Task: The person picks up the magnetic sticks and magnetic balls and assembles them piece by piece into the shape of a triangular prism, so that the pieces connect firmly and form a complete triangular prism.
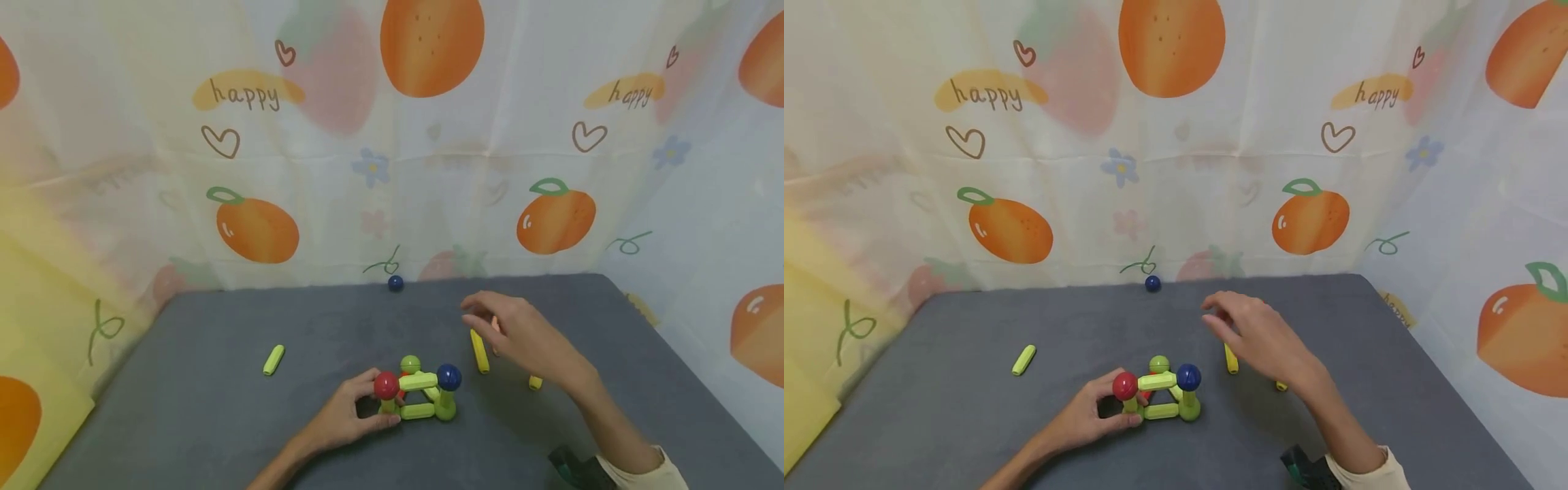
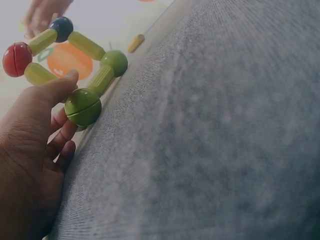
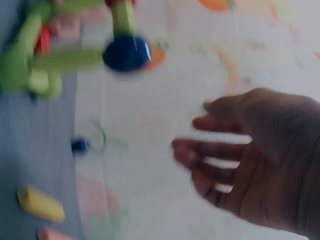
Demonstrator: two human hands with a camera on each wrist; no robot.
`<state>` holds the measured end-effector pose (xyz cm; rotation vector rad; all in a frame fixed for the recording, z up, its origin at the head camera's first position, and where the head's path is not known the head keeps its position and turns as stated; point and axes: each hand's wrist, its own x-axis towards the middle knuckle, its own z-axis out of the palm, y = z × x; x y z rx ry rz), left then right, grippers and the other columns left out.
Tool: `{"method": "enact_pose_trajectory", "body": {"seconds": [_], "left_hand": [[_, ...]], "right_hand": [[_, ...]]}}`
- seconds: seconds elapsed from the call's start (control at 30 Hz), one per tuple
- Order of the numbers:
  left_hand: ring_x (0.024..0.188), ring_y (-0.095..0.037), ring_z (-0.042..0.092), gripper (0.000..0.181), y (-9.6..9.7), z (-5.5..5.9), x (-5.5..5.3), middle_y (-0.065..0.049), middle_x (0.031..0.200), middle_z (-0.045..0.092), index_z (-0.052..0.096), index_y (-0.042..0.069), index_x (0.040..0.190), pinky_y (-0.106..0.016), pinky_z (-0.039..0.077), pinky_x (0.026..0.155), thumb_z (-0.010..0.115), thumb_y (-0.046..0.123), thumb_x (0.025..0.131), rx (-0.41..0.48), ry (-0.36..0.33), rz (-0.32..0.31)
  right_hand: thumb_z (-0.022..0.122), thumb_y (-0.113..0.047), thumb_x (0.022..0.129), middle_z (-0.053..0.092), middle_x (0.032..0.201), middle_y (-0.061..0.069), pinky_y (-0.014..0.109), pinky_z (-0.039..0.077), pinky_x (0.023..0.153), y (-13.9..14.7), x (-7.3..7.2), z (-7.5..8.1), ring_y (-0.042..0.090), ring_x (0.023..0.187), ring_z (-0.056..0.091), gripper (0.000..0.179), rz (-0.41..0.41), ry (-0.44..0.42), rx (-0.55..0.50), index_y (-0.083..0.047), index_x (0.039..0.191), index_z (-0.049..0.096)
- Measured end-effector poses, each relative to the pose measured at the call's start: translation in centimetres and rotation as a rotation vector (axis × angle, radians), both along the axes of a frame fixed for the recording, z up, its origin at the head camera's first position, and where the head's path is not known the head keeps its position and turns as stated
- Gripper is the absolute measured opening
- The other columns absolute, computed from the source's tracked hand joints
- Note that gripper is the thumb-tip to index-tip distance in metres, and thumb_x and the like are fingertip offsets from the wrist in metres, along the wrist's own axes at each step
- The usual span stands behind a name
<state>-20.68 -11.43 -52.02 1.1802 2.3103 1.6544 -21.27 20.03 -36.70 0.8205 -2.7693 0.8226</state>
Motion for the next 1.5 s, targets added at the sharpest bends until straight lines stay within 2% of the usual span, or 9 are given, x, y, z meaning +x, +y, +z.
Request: {"method": "enact_pose_trajectory", "body": {"seconds": [0.1, 0.23, 0.33, 0.43, 0.57, 0.83, 1.07, 1.37, 1.5], "left_hand": [[0.098, -0.006, 0.060, 0.017, 0.0, -0.2, 0.2, -0.004, 0.114, 0.068, 0.076, 0.017, 0.113, -0.027, 0.053, 0.086, 0.077, 0.019, 0.096, 0.006, -0.004, -0.001], [0.095, -0.006, 0.059, 0.017, -0.2, -0.3, 0.3, -0.005, 0.111, 0.067, 0.076, 0.014, 0.112, -0.027, 0.054, 0.083, 0.078, 0.017, 0.095, 0.020, 0.002, 0.011], [0.092, -0.004, 0.058, 0.018, -0.3, -0.4, 0.3, -0.005, 0.110, 0.068, 0.076, 0.013, 0.111, -0.025, 0.053, 0.081, 0.079, 0.019, 0.095, 0.011, -0.008, 0.023], [0.093, -0.003, 0.058, 0.019, -0.3, -0.3, 0.3, -0.005, 0.110, 0.068, 0.076, 0.013, 0.111, -0.026, 0.053, 0.081, 0.080, 0.020, 0.094, 0.014, -0.010, 0.021], [0.095, -0.005, 0.059, 0.020, -0.3, -0.1, 0.2, -0.006, 0.109, 0.068, 0.076, 0.011, 0.112, -0.028, 0.054, 0.083, 0.081, 0.018, 0.093, 0.034, 0.020, 0.005], [0.091, -0.006, 0.057, 0.020, 0.0, -0.2, -0.1, -0.003, 0.110, 0.069, 0.077, 0.015, 0.112, -0.025, 0.052, 0.080, 0.080, 0.023, 0.094, -0.013, -0.010, 0.032], [0.094, -0.001, 0.057, 0.020, 0.2, -0.2, 0.0, -0.002, 0.112, 0.069, 0.077, 0.016, 0.111, -0.025, 0.053, 0.083, 0.080, 0.026, 0.094, -0.030, -0.016, 0.034], [0.091, -0.002, 0.057, 0.020, 0.1, -0.2, 0.1, -0.002, 0.109, 0.069, 0.077, 0.015, 0.109, -0.024, 0.052, 0.081, 0.081, 0.026, 0.092, -0.022, -0.012, 0.035], [0.093, -0.002, 0.058, 0.019, -0.1, -0.3, -0.1, -0.002, 0.108, 0.068, 0.077, 0.016, 0.108, -0.025, 0.053, 0.084, 0.082, 0.024, 0.092, -0.009, 0.025, 0.040]], "right_hand": [[0.064, -0.019, 0.105, 0.073, 0.090, -0.006, 0.029, 0.054, 0.071, 2.1, -0.8, -0.8, 0.005, 0.077, 0.065, 0.016, -0.058, -0.070, 0.098, -0.010, 0.118, 0.069], [0.065, -0.018, 0.104, 0.070, 0.087, -0.002, 0.023, 0.045, 0.062, 2.7, -1.5, -4.2, 0.001, 0.067, 0.052, 0.020, 0.002, -0.155, 0.220, -0.006, 0.119, 0.071], [0.071, -0.019, 0.100, 0.067, 0.091, -0.001, 0.022, 0.044, 0.061, 2.1, -1.3, -6.8, 0.001, 0.068, 0.051, 0.019, 0.050, -0.128, 0.306, -0.008, 0.115, 0.073], [0.080, -0.019, 0.093, 0.063, 0.090, -0.004, 0.022, 0.048, 0.063, 1.6, -0.8, -8.0, 0.002, 0.070, 0.055, 0.010, 0.047, -0.091, 0.353, -0.013, 0.098, 0.073], [0.085, -0.017, 0.087, 0.058, 0.077, -0.009, 0.021, 0.045, 0.059, 1.3, -0.8, -7.6, 0.002, 0.063, 0.052, 0.018, 0.004, -0.163, 0.333, -0.015, 0.086, 0.067], [0.085, -0.009, 0.086, 0.064, 0.081, -0.006, 0.023, 0.048, 0.061, 1.6, -0.6, -8.0, 0.004, 0.066, 0.055, 0.022, -0.027, -0.246, 0.311, -0.011, 0.095, 0.065], [0.073, 0.005, 0.080, 0.041, 0.064, -0.006, 0.025, 0.028, 0.054, 2.8, 2.1, -6.6, 0.010, 0.058, 0.037, 0.024, -0.101, -0.446, 0.315, -0.013, 0.074, 0.060], [0.083, -0.013, 0.087, 0.061, 0.075, -0.015, 0.020, 0.048, 0.060, 0.6, 5.7, -5.8, -0.005, 0.066, 0.052, 0.017, 0.173, -0.525, 0.151, -0.018, 0.094, 0.069], [0.081, -0.018, 0.091, 0.060, 0.075, -0.017, 0.019, 0.048, 0.060, -2.5, 6.3, -5.8, -0.007, 0.064, 0.052, 0.016, 0.174, -0.461, 0.085, -0.020, 0.097, 0.066]]}}
